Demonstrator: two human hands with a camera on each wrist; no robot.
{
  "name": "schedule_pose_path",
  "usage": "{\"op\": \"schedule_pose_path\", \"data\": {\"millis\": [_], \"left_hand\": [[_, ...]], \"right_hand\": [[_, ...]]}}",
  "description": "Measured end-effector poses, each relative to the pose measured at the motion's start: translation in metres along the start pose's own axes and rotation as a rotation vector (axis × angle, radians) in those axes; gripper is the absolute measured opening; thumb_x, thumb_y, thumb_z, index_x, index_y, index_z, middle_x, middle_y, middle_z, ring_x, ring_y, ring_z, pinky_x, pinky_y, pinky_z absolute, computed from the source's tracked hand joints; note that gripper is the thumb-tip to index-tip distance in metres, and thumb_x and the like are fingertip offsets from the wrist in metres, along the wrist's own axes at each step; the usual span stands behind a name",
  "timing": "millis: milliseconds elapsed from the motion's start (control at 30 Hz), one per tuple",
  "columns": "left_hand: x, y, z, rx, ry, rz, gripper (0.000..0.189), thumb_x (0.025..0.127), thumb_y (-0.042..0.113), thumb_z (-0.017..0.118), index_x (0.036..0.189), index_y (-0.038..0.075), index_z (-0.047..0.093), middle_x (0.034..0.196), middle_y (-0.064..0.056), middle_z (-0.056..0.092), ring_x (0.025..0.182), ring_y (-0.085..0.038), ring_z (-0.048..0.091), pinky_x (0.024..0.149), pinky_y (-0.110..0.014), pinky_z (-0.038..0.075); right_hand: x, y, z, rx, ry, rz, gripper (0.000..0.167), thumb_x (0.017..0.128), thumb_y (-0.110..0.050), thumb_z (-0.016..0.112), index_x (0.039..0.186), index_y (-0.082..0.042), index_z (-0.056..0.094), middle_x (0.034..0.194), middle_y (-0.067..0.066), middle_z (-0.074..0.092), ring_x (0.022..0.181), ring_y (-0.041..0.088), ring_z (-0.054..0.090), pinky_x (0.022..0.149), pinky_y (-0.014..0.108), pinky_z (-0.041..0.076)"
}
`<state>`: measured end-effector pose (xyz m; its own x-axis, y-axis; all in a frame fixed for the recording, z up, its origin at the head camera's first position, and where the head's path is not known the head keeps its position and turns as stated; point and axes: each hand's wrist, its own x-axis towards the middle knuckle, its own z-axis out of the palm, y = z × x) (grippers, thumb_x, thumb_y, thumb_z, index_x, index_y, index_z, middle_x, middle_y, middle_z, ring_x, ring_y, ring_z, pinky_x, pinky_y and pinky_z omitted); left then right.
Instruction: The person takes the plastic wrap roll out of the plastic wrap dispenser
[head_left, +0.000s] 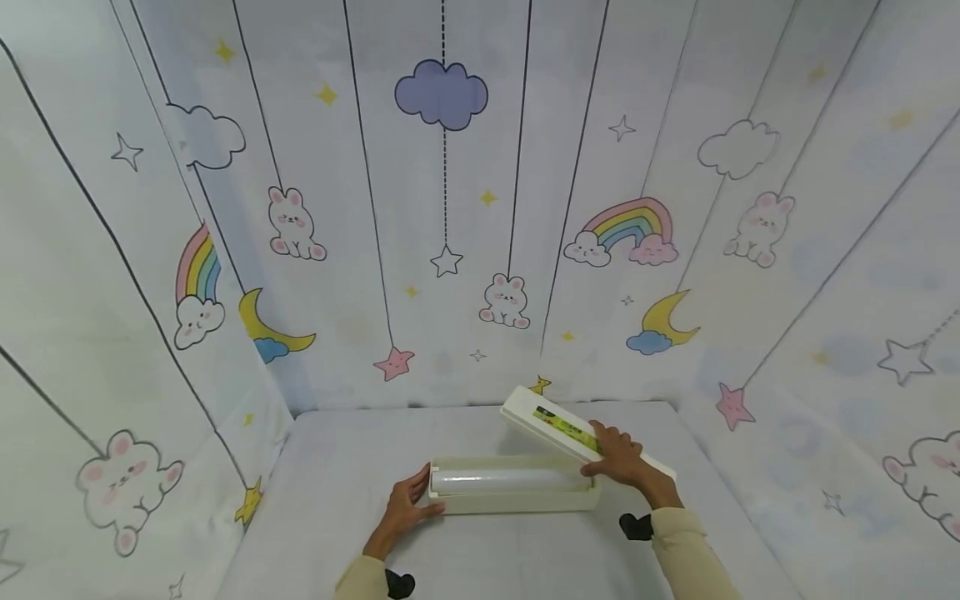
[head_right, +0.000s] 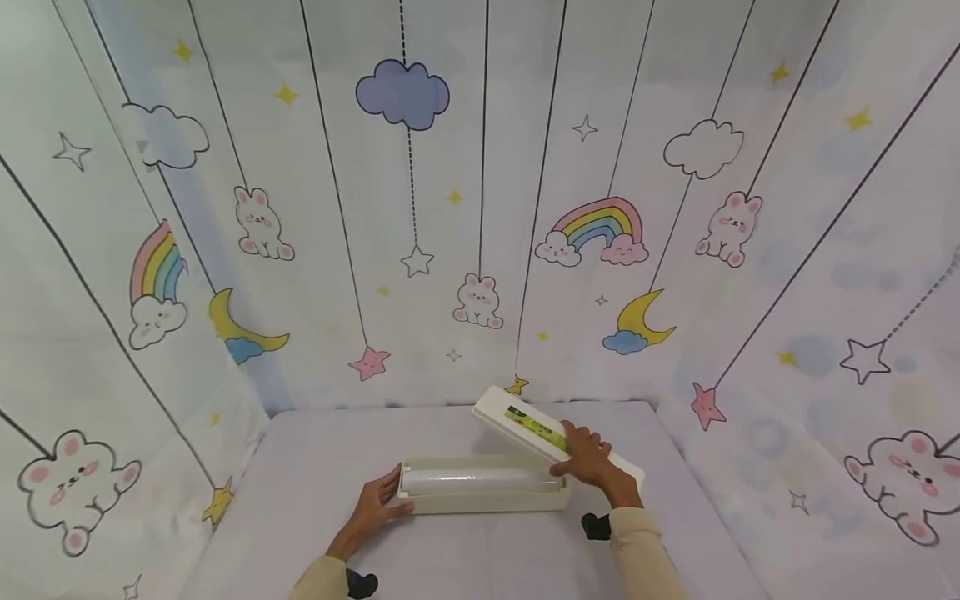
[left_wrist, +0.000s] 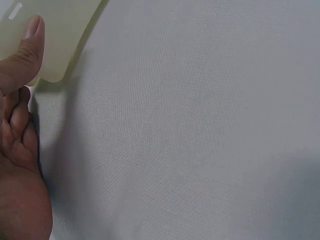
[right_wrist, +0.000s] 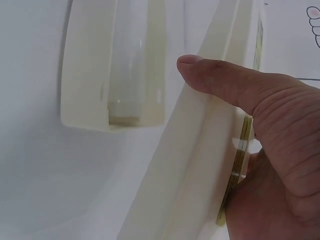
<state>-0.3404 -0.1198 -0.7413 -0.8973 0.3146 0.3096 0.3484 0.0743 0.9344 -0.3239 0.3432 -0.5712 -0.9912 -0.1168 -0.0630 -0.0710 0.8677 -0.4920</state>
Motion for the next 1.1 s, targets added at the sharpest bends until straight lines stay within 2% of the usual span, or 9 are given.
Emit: {"op": "schedule_pose_path", "data": {"millis": [100,233,367,467,600,700,767,967,1100], "left_hand": [[0.001,-0.001,0.000,-0.034,0.003,-0.049,0.102,0.082,0.021,0.098,0.159,-0.014,0.042,0.164,-0.034,0.042,0.139,0.012,0.047,0.112,-0.005,0.042],[0.001,0.008,0.000,-0.064,0.003,-0.084,0.102,0.081,0.020,0.098,0.160,-0.012,0.041,0.166,-0.029,0.042,0.138,0.015,0.046,0.112,-0.004,0.041],[-0.001,0.017,0.000,0.013,-0.009,0.014,0.094,0.085,0.011,0.094,0.157,-0.018,0.041,0.161,-0.038,0.043,0.149,-0.011,0.054,0.115,-0.010,0.045],[-0.002,0.021,0.001,0.037,-0.012,0.052,0.091,0.087,0.006,0.092,0.155,-0.022,0.040,0.157,-0.044,0.042,0.152,-0.031,0.053,0.116,-0.012,0.047],[-0.002,0.022,0.002,0.012,0.005,-0.016,0.093,0.085,0.008,0.094,0.157,-0.019,0.041,0.160,-0.038,0.043,0.151,-0.024,0.052,0.115,-0.009,0.045],[-0.003,0.023,0.002,0.000,0.012,-0.014,0.094,0.085,0.009,0.094,0.157,-0.018,0.041,0.160,-0.038,0.043,0.151,-0.031,0.053,0.116,-0.012,0.046],[-0.003,0.023,0.002,0.012,0.014,0.023,0.092,0.085,0.009,0.094,0.155,-0.021,0.042,0.157,-0.041,0.044,0.150,-0.038,0.054,0.117,-0.016,0.049],[-0.003,0.025,0.003,0.007,0.036,-0.009,0.091,0.083,0.005,0.095,0.155,-0.019,0.044,0.158,-0.038,0.045,0.149,-0.032,0.055,0.115,-0.012,0.047],[-0.002,0.027,0.003,-0.007,0.031,-0.016,0.091,0.083,0.003,0.094,0.156,-0.019,0.043,0.158,-0.039,0.044,0.150,-0.047,0.050,0.117,-0.014,0.047]], "right_hand": [[-0.003,0.001,-0.004,-0.003,0.006,-0.017,0.104,0.085,-0.042,0.090,0.162,0.003,0.037,0.129,0.031,0.057,0.105,0.041,0.047,0.087,0.061,0.036],[-0.006,0.002,-0.008,-0.017,0.019,-0.016,0.105,0.085,-0.043,0.090,0.162,0.004,0.036,0.129,0.031,0.058,0.105,0.040,0.047,0.087,0.060,0.037],[-0.010,0.000,-0.012,-0.019,0.018,-0.002,0.103,0.088,-0.038,0.088,0.164,0.005,0.033,0.133,0.033,0.056,0.107,0.041,0.047,0.088,0.062,0.037],[-0.015,-0.002,-0.016,-0.007,0.012,0.012,0.103,0.088,-0.035,0.089,0.164,0.007,0.033,0.134,0.035,0.055,0.107,0.043,0.047,0.089,0.064,0.037],[-0.020,0.001,-0.018,0.004,0.024,0.020,0.105,0.086,-0.035,0.090,0.163,0.008,0.033,0.135,0.036,0.055,0.107,0.044,0.048,0.087,0.063,0.037],[-0.021,0.008,-0.016,-0.007,0.041,0.020,0.105,0.086,-0.038,0.090,0.162,0.008,0.034,0.136,0.038,0.055,0.107,0.044,0.049,0.085,0.059,0.036],[-0.022,0.012,-0.014,-0.008,0.051,0.022,0.105,0.086,-0.040,0.089,0.162,0.007,0.034,0.136,0.038,0.054,0.108,0.044,0.048,0.085,0.057,0.035],[-0.027,0.015,-0.016,-0.010,0.055,0.051,0.106,0.085,-0.038,0.090,0.161,0.009,0.034,0.129,0.037,0.055,0.106,0.045,0.048,0.088,0.065,0.035],[-0.028,0.015,-0.018,-0.027,0.057,0.084,0.105,0.084,-0.035,0.090,0.162,0.008,0.034,0.127,0.034,0.057,0.107,0.044,0.049,0.090,0.065,0.036]]}}
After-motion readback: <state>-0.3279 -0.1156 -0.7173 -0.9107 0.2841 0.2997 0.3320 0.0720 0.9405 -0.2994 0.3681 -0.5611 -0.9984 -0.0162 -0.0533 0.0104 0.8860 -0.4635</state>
